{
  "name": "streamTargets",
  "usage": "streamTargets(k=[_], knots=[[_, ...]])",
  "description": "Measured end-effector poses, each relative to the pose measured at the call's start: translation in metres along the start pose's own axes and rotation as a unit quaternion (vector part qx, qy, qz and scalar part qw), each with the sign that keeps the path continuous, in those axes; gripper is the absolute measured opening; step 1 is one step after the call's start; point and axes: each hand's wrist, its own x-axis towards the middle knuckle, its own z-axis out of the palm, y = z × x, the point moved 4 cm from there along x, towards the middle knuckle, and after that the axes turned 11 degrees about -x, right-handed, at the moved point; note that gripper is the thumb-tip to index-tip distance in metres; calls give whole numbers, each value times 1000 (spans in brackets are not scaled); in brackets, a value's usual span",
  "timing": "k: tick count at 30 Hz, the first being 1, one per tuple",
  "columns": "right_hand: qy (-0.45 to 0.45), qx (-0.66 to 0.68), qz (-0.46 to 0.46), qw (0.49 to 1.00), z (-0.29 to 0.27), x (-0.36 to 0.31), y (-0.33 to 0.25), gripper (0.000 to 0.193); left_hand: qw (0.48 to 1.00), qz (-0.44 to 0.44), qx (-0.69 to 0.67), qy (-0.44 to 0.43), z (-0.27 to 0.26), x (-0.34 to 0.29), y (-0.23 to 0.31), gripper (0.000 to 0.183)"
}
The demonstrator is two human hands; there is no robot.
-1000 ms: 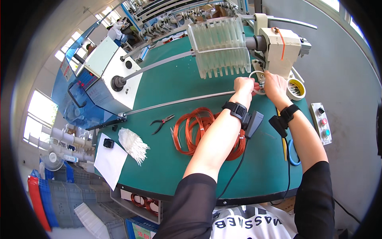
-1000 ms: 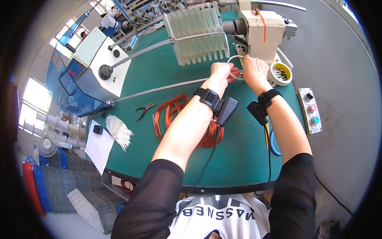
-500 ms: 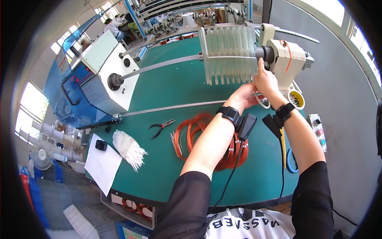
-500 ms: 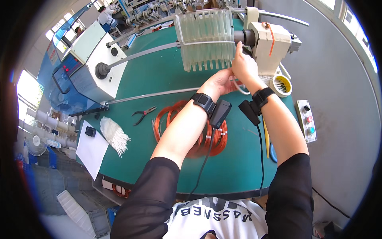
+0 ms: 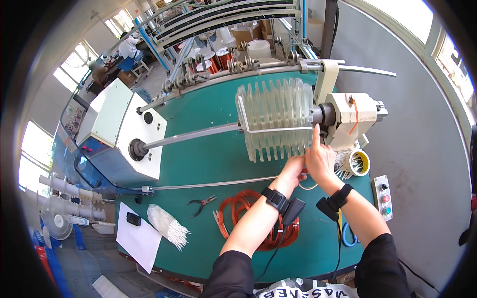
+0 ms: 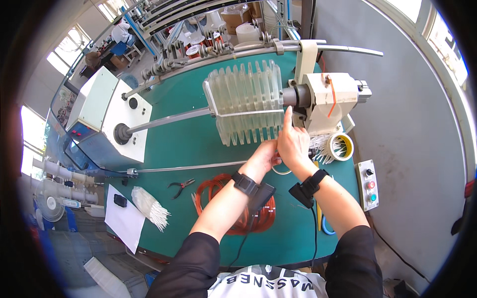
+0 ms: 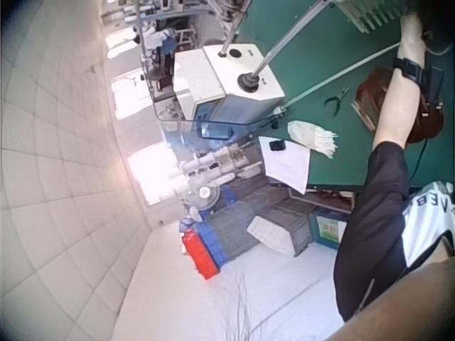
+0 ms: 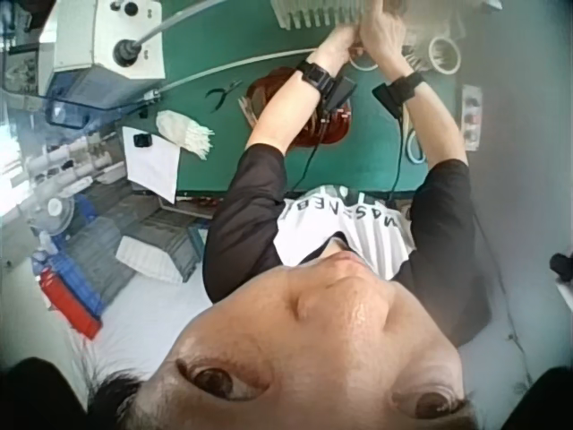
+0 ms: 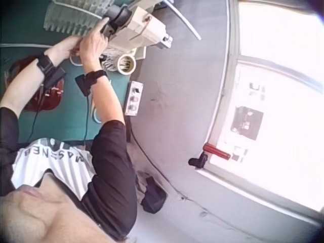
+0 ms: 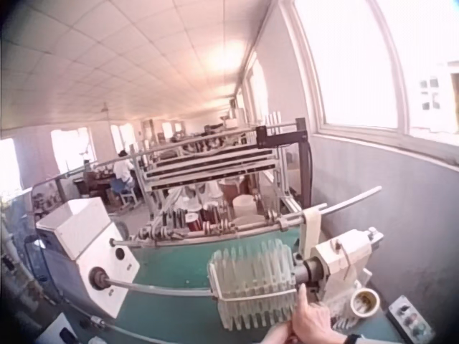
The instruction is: Assembling and securing copper wire coils using industrial machinery and zip ties.
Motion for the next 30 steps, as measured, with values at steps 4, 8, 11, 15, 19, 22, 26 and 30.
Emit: streamTargets(k=[4, 8, 11, 15, 19, 22, 26, 30], knots=[[13, 0, -15, 1000, -4, 2, -4, 82, 992, 60, -39, 104, 9, -6, -1, 19], [-15, -1, 10, 1000, -7, 5, -3, 85, 985, 31, -13, 169, 8, -21, -10, 19], [-115, 7, 57, 992, -17, 3, -2, 88, 994, -45, -25, 101, 11, -55, -33, 23], [-150, 125, 76, 978, -32, -15, 19, 85, 922, 190, 335, 46, 7, -84, 7, 23], [-207, 289, 168, 919, -54, -17, 33, 54, 693, 538, 478, 41, 111, -126, 179, 16], [-194, 423, 188, 865, -75, -19, 30, 43, 460, 638, 608, 105, 160, -94, 251, 15], [-219, 467, 183, 837, -102, -21, 18, 40, 310, 485, 794, 194, 168, -36, 284, 16], [-225, 502, 197, 811, -113, -15, 24, 37, 420, 524, 711, 210, 158, -39, 279, 12]])
